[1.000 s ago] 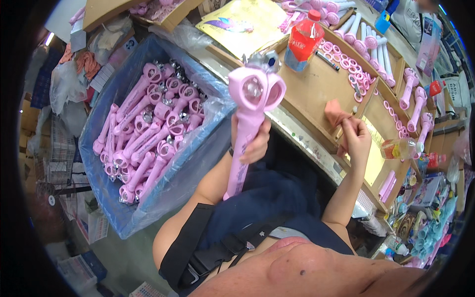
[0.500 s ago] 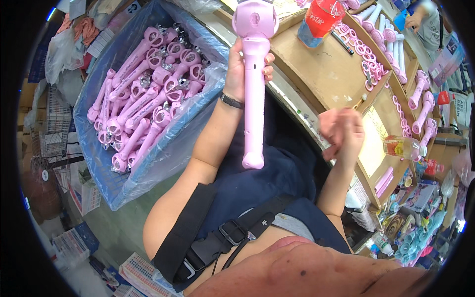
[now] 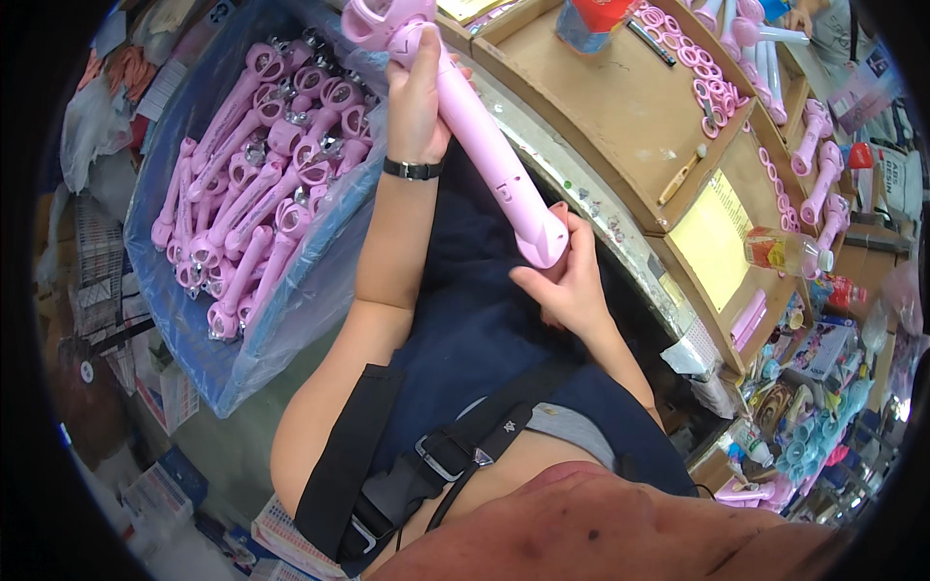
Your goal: The person assembles pink plastic wands by inserting small metal pieces into the top, wiping the wand with a cloth, and attaching a pink ring to the handle. The person repeats this process for multiple wands.
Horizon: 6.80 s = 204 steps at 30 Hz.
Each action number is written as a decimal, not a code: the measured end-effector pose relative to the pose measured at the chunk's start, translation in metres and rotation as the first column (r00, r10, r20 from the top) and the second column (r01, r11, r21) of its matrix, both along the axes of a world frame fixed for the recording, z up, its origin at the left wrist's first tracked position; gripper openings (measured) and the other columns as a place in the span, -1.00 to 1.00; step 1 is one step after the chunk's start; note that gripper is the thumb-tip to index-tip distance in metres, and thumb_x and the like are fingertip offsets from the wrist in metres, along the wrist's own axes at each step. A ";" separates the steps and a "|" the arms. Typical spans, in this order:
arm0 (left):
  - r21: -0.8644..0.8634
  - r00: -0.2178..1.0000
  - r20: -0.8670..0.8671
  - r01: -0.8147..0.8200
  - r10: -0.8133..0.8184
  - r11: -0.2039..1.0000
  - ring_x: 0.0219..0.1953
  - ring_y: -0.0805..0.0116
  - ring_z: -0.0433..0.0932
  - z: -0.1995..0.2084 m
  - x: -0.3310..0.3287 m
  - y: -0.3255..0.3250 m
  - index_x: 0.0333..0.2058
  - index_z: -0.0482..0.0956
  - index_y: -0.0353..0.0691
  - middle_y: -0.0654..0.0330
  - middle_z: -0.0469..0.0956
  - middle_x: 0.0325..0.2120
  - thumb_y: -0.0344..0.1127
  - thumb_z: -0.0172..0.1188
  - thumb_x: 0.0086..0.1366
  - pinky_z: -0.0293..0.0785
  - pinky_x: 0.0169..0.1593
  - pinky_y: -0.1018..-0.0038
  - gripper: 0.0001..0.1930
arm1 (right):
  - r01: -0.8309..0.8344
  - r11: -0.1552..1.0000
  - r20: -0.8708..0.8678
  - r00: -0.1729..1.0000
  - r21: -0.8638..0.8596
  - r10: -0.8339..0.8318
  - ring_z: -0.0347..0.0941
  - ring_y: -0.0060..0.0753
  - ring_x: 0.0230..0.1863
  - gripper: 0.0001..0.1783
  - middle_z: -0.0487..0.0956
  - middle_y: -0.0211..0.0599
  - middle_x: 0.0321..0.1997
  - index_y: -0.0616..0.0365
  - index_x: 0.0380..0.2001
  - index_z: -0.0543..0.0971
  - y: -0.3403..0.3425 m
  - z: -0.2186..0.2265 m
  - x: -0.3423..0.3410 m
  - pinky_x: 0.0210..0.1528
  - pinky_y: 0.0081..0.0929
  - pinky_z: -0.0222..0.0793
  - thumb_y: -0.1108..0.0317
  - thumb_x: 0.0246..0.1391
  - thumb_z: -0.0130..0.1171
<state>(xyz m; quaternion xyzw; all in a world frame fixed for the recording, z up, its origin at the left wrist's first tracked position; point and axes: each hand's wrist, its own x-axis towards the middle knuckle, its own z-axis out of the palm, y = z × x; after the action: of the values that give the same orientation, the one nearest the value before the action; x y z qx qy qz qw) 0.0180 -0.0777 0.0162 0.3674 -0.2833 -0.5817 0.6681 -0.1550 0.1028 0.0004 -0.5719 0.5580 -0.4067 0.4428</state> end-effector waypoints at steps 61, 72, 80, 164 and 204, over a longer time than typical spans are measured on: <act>-0.312 0.861 -0.278 0.339 -0.427 0.887 -0.32 0.28 0.53 0.001 -0.017 0.056 -0.01 0.34 -0.28 0.08 0.48 -0.19 0.06 -0.05 0.33 0.46 -0.19 0.35 -0.50 | -0.147 0.885 0.168 0.983 0.442 0.079 0.46 -0.45 -0.56 -0.31 0.49 -0.21 -0.30 0.13 0.02 0.23 0.023 -0.057 -0.018 -0.58 -0.53 0.34 0.31 -0.17 0.37; -0.457 0.728 -0.207 0.518 -0.653 0.723 -0.25 0.14 0.49 -0.016 -0.011 0.053 0.04 0.31 -0.29 -0.02 0.44 -0.18 0.12 0.13 0.13 0.39 -0.11 0.25 -0.34 | 0.061 0.896 0.232 0.956 0.440 -0.179 0.40 -0.52 -0.23 -0.30 0.44 -0.20 -0.18 0.15 0.02 0.24 0.024 -0.084 -0.022 -0.16 -0.52 0.35 0.40 -0.20 0.36; -0.514 0.677 -0.241 0.519 -0.696 0.683 -0.27 0.15 0.49 -0.011 -0.011 0.055 0.05 0.28 -0.28 0.01 0.42 -0.22 0.18 0.15 0.12 0.37 -0.09 0.21 -0.29 | 0.078 0.995 0.262 0.963 -0.060 -0.060 0.32 -0.57 -0.73 -0.41 0.46 -0.24 -0.46 0.22 -0.11 0.31 0.026 -0.090 -0.027 -0.72 -0.61 0.24 0.38 -0.23 0.36; -0.307 0.979 0.201 0.028 0.036 0.951 -0.05 0.39 0.41 0.002 -0.015 -0.005 0.00 0.18 -0.38 0.03 0.33 -0.08 -0.27 0.23 0.23 0.44 -0.01 0.48 -0.49 | 0.107 0.993 -0.610 0.791 0.056 -0.051 0.50 0.15 -0.32 -0.51 0.56 0.05 -0.38 0.19 -0.20 0.46 0.009 0.006 -0.025 -0.24 -0.11 0.41 0.17 -0.24 0.26; -0.198 0.926 -0.073 0.350 -0.370 0.915 -0.33 0.36 0.45 -0.024 -0.007 0.058 0.02 0.31 -0.27 0.13 0.45 -0.17 0.41 -0.06 0.13 0.38 -0.29 0.48 -0.19 | 0.150 0.984 -0.768 0.618 -0.097 -0.170 0.42 -0.08 -0.17 -0.64 0.54 -0.13 -0.29 0.11 -0.25 0.56 -0.106 -0.042 -0.295 -0.08 -0.23 0.32 0.18 -0.14 0.28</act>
<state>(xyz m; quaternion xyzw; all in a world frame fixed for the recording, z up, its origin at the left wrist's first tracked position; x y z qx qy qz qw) 0.0112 -0.0200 -0.0080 0.2140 -0.3610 -0.6858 0.5946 -0.4504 -0.0030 -0.0417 -0.6440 0.7375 -0.1667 0.1166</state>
